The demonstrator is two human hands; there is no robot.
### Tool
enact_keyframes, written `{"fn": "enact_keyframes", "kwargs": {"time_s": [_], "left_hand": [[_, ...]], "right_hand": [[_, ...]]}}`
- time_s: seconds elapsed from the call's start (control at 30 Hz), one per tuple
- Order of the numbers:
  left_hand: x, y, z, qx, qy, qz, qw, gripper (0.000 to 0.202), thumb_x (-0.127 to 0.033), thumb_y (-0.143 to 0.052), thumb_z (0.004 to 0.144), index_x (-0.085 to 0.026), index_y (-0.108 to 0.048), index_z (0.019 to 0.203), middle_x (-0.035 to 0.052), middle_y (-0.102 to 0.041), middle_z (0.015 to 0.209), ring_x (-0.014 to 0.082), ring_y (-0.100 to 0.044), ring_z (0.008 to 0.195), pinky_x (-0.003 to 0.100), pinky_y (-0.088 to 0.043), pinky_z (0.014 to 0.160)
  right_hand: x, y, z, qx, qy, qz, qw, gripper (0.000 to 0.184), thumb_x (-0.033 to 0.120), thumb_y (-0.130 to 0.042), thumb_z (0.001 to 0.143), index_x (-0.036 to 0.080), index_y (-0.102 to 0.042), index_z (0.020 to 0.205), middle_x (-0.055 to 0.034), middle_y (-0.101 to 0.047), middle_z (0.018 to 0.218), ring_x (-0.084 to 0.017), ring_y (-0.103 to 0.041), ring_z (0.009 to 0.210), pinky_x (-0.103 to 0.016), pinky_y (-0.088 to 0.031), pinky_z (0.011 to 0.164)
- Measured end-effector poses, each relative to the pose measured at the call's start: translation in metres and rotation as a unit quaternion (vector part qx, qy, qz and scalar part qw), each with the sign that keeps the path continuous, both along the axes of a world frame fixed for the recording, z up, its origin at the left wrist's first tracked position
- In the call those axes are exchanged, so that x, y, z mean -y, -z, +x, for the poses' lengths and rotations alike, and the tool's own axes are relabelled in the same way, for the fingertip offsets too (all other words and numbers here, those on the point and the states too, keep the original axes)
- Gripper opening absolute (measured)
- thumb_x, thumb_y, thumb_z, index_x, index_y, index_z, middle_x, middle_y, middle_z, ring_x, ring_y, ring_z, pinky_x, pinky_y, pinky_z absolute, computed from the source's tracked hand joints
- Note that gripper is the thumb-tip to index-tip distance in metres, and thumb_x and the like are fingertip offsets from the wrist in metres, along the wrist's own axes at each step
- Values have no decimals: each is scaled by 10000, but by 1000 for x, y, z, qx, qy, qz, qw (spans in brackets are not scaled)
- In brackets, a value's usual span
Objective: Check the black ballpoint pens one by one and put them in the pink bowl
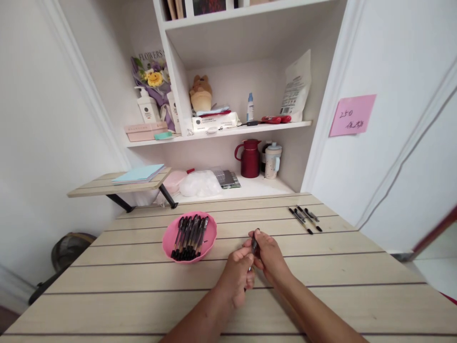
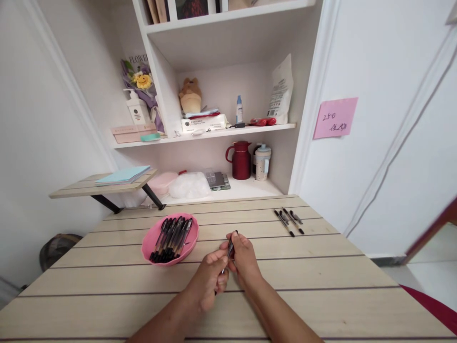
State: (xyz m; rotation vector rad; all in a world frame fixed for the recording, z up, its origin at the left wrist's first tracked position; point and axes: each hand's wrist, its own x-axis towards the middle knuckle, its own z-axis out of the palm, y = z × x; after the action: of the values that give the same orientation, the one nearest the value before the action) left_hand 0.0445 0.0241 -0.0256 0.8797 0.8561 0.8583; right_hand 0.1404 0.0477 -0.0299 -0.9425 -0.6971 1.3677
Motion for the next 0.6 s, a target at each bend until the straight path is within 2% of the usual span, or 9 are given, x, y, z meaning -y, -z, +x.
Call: {"fn": "enact_keyframes", "kwargs": {"time_s": [0.2, 0.33, 0.43, 0.5, 0.6], "left_hand": [[3, 0, -1, 1, -3, 8, 1000, 538, -411, -613, 642, -204, -480, 1120, -71, -433, 580, 0, -184, 354, 165, -110, 373], [3, 0, -2, 8, 18, 8, 1000, 602, -407, -589, 665, -230, -414, 1213, -42, -492, 639, 4, -194, 362, 167, -103, 371], [2, 0, -3, 14, 34, 11, 999, 609, -396, -595, 665, -234, -413, 1223, -41, -488, 639, 4, -201, 361, 170, -102, 368], [2, 1, -4, 15, 55, 14, 998, 584, -387, -603, 661, -220, -447, 1199, -36, -492, 642, 2, -212, 360, 173, -99, 364], [4, 4, -6, 14, 74, 11, 997, 537, -365, -604, 666, -200, -482, 1162, -36, -493, 633, 1, -208, 354, 178, -88, 358]], "right_hand": [[0, 0, -2, 44, 32, -7, 998, 327, 502, -530, 711, 182, -507, 774, 36, -593, 531, -53, -382, 273, -159, -212, 229], [1, 1, -1, 44, 5, -7, 999, 346, 520, -493, 735, 184, -499, 816, 22, -606, 576, -57, -378, 261, -157, -188, 206], [-1, 3, 1, 52, 9, 12, 999, 365, 531, -488, 740, 187, -501, 860, 9, -621, 633, -57, -380, 259, -160, -199, 198], [-5, 4, 7, 33, 38, 35, 998, 357, 520, -497, 743, 189, -508, 875, 5, -620, 645, -75, -454, 325, -166, -287, 237], [-17, 8, 25, -34, 107, 50, 992, 322, 490, -543, 723, 197, -517, 854, 9, -610, 652, -110, -583, 542, -195, -464, 447]]}}
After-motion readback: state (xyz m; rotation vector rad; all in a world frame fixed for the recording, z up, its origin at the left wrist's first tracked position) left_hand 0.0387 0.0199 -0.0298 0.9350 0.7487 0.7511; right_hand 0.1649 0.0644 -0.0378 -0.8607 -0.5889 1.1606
